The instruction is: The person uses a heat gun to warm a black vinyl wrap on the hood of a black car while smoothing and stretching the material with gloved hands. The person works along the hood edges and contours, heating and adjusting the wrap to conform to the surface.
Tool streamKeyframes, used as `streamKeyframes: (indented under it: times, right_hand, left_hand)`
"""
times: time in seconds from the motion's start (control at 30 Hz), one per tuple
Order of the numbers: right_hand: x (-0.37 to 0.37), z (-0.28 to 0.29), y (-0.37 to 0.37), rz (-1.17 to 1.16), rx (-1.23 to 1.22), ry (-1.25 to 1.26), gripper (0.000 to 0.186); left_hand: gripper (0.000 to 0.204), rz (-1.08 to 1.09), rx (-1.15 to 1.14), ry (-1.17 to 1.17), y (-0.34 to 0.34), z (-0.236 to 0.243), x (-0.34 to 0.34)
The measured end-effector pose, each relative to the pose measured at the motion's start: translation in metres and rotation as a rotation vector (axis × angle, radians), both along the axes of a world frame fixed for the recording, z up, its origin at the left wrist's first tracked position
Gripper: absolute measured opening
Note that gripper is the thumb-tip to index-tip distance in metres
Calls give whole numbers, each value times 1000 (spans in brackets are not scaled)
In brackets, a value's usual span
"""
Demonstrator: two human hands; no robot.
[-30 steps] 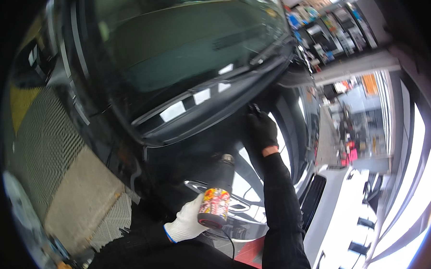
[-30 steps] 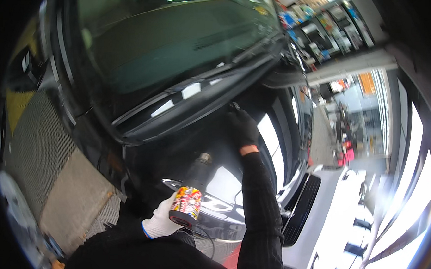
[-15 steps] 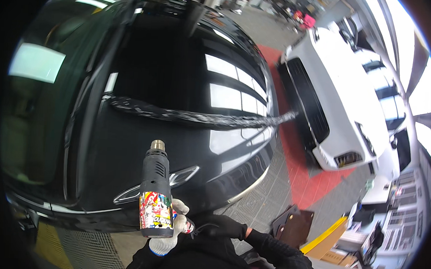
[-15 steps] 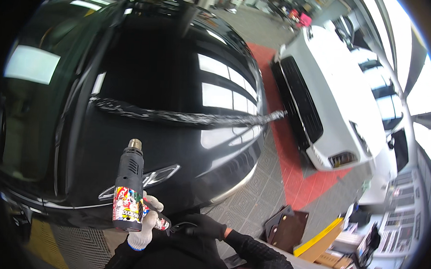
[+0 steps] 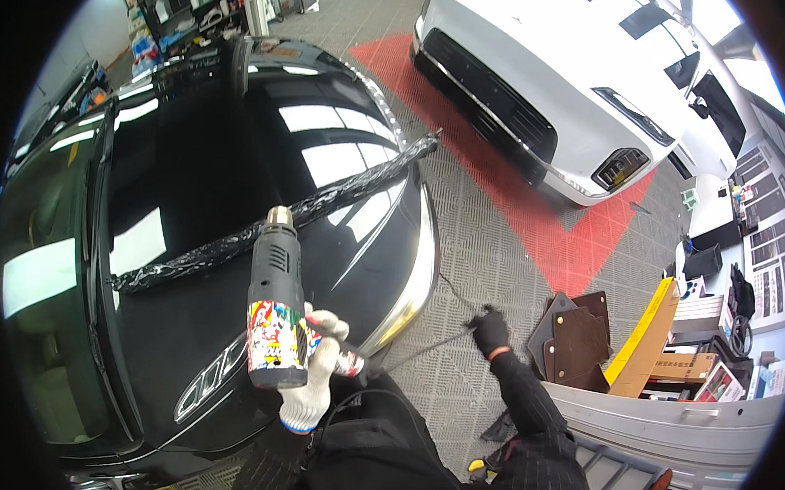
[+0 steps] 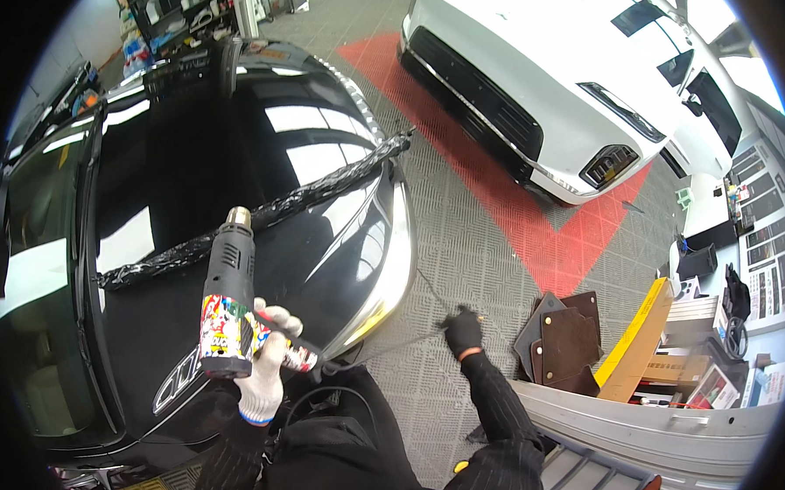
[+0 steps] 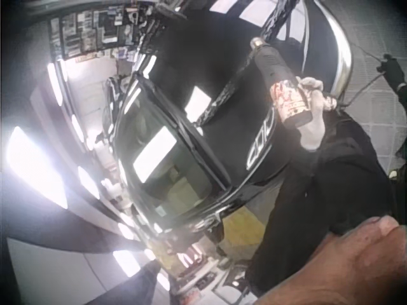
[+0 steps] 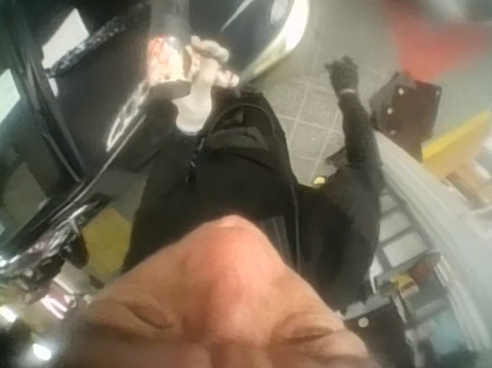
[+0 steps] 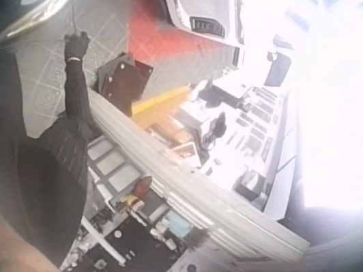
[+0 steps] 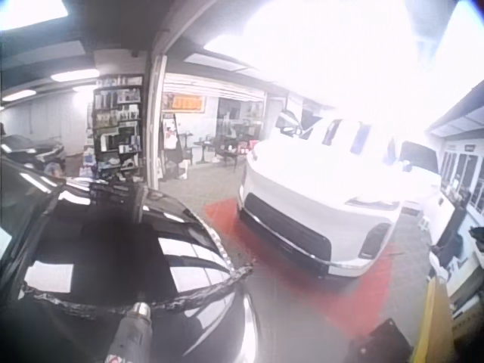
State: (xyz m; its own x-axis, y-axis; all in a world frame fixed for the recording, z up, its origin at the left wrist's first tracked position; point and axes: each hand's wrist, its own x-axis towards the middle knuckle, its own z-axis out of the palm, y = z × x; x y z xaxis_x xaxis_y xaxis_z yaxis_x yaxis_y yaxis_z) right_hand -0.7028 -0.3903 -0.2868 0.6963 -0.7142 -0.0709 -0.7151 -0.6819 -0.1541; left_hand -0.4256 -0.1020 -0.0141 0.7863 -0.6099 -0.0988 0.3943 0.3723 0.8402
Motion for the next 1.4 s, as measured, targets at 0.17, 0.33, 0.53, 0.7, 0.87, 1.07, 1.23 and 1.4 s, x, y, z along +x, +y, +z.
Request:
streamKeyframes:
  times: [0.17,0.33,0.53,0.7,0.87,1.07,1.23,1.4]
  right_hand:
    - [68,6,-181,-586,32,-260,42]
    - [214,166,-289,-360,191,-1280,41]
    - [324,316,-258,209,404,-1542,42]
    - [366,314,-243,106,205,-1528,38]
    - [381,282,-272,-279,395,-1403,37]
    - [392,285,-181,-59,307,-1165,35]
    - [324,269,-9,398,366,-1170,37]
    - [220,191,74,413,382,-864,39]
  left_hand:
    - [48,64,-159,-48,-66,13,1]
    - [48,116,-166,-87,-103,29,16]
    - [46,136,-181,-201,-109,60,46]
    - [53,276,-61,-310,-55,77,74]
    - [52,702,253,-541,56,112,111]
    - [16,574,279,-193,181,172,109]
    - [51,498,171,-84,251,135,98]
    - [54,607,505,-65,263,108,77]
